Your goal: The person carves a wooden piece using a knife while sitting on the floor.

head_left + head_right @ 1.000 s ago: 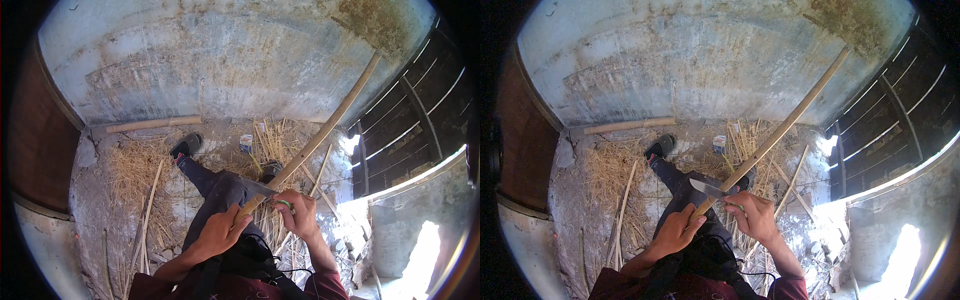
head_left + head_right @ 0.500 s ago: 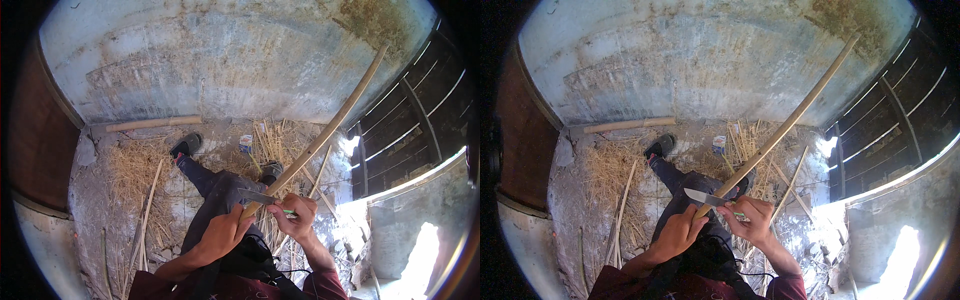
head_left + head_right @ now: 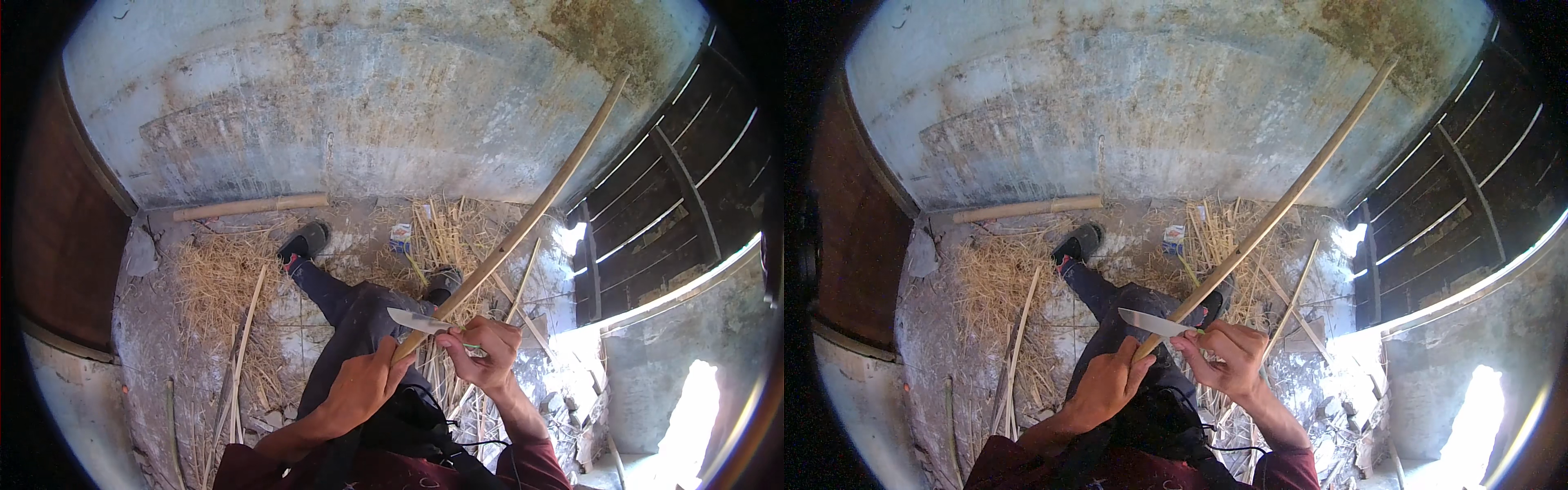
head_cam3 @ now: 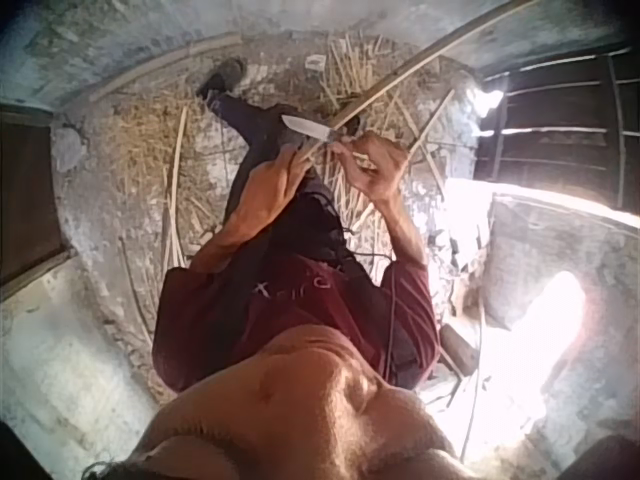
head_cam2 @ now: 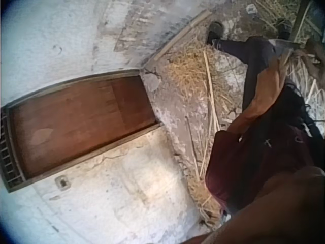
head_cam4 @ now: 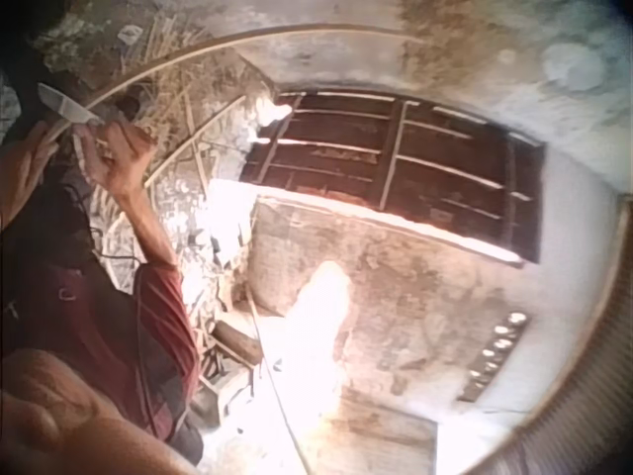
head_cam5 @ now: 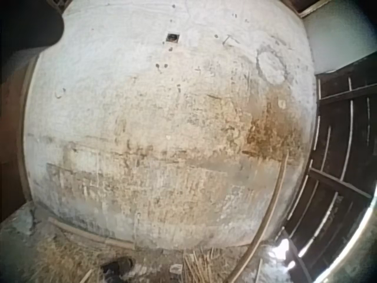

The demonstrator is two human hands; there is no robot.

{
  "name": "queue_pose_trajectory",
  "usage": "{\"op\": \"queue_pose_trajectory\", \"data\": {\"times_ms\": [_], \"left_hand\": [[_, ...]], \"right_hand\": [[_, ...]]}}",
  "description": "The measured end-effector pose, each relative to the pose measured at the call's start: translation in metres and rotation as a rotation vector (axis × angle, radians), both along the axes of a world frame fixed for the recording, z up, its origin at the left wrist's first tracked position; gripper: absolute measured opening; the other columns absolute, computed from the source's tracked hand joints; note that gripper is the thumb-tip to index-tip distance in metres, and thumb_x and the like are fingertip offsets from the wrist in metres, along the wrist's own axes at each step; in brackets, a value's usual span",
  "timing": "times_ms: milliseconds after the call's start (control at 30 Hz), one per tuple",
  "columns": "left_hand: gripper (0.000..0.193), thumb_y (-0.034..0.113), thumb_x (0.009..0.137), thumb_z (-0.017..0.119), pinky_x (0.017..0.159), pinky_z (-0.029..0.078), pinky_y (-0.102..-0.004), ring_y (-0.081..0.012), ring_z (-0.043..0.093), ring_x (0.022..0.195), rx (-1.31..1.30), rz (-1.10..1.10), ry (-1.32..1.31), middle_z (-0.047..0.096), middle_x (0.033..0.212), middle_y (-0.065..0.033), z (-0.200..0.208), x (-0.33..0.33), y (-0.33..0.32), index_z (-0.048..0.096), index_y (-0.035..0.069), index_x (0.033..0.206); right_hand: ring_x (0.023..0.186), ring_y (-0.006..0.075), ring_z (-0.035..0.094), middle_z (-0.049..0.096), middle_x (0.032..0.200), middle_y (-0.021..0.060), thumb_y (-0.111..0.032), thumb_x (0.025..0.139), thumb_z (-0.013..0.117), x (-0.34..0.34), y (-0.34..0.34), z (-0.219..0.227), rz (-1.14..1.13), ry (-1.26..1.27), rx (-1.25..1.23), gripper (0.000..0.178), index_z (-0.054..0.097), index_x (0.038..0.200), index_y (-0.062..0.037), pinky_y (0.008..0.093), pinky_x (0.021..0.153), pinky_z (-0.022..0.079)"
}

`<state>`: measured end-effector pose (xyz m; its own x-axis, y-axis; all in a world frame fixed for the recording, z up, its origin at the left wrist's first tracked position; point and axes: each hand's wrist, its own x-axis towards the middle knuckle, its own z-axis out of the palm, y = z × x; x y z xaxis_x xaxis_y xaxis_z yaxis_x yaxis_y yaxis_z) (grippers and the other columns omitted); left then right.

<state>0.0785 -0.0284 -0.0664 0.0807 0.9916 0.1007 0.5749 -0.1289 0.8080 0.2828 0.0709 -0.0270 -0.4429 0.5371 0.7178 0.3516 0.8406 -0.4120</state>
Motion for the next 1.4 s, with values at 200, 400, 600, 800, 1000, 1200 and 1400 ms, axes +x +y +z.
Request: {"op": "queue_pose_trajectory", "data": {"times_ms": [200, 400, 600, 800, 1000, 1200, 1400], "left_hand": [[0.032, 0.033, 0.111, 0.056, 0.049, 0.050, -0.0520, -0.0442, 0.067, 0.060, 0.001, -0.001, 0.025, 0.062, 0.063, -0.0204, 0.001, 0.001, 0.001, 0.048, 0.003, 0.103], [0.033, 0.033, 0.113, 0.051, 0.049, 0.045, -0.0546, -0.0469, 0.062, 0.058, -0.034, 0.028, -0.015, 0.057, 0.062, -0.0217, -0.006, -0.007, -0.005, 0.049, 0.002, 0.106], [0.033, 0.033, 0.113, 0.051, 0.050, 0.045, -0.0554, -0.0470, 0.063, 0.059, -0.021, 0.009, 0.021, 0.057, 0.062, -0.0223, -0.007, -0.005, -0.003, 0.050, 0.001, 0.106], [0.033, 0.034, 0.112, 0.053, 0.050, 0.046, -0.0552, -0.0475, 0.063, 0.060, -0.056, 0.014, 0.043, 0.058, 0.063, -0.0226, -0.013, -0.010, -0.012, 0.050, 0.002, 0.106], [0.034, 0.035, 0.113, 0.051, 0.049, 0.046, -0.0542, -0.0464, 0.064, 0.058, -0.048, -0.011, 0.067, 0.058, 0.062, -0.0220, -0.006, -0.008, -0.012, 0.050, 0.001, 0.105], [0.036, 0.039, 0.112, 0.052, 0.049, 0.051, -0.0527, -0.0448, 0.066, 0.058, -0.057, 0.018, 0.111, 0.061, 0.061, -0.0196, -0.013, -0.012, -0.015, 0.050, 0.004, 0.103], [0.035, 0.037, 0.112, 0.053, 0.049, 0.051, -0.0531, -0.0441, 0.066, 0.057, -0.062, 0.019, 0.111, 0.061, 0.060, -0.0197, -0.011, -0.010, -0.022, 0.049, 0.004, 0.101]], "right_hand": [[0.051, 0.0185, 0.065, 0.068, 0.066, 0.0075, -0.008, 0.080, 0.091, 0.008, -0.001, -0.002, -0.040, -0.056, 0.061, 0.026, 0.066, 0.075, -0.0047, 0.0304, 0.045, 0.046], [0.052, 0.0195, 0.067, 0.069, 0.067, 0.0099, -0.007, 0.083, 0.089, 0.009, 0.017, -0.004, -0.093, 0.130, 0.000, 0.027, 0.064, 0.076, -0.0039, 0.0299, 0.047, 0.046], [0.046, 0.0188, 0.060, 0.063, 0.061, 0.0063, -0.009, 0.083, 0.090, 0.009, 0.010, -0.004, -0.029, -0.016, 0.056, 0.027, 0.065, 0.072, -0.0043, 0.0314, 0.041, 0.042], [0.048, 0.0191, 0.062, 0.064, 0.061, 0.0094, -0.009, 0.081, 0.091, 0.010, 0.023, -0.006, -0.086, 0.100, 0.019, 0.028, 0.064, 0.074, -0.0038, 0.0315, 0.043, 0.042], [0.048, 0.0186, 0.061, 0.065, 0.061, 0.0095, -0.006, 0.082, 0.088, 0.012, 0.017, 0.003, 0.009, -0.044, 0.085, 0.025, 0.065, 0.072, -0.0041, 0.0318, 0.042, 0.041], [0.052, 0.0164, 0.066, 0.066, 0.063, 0.0085, -0.010, 0.085, 0.089, 0.015, 0.023, 0.008, -0.154, 0.125, 0.026, 0.033, 0.060, 0.069, -0.0053, 0.0277, 0.047, 0.045], [0.048, 0.0125, 0.060, 0.064, 0.060, 0.0065, -0.011, 0.087, 0.087, 0.031, 0.043, 0.011, -0.232, 0.126, -0.017, 0.029, 0.064, 0.070, -0.0051, 0.0298, 0.043, 0.043]]}}
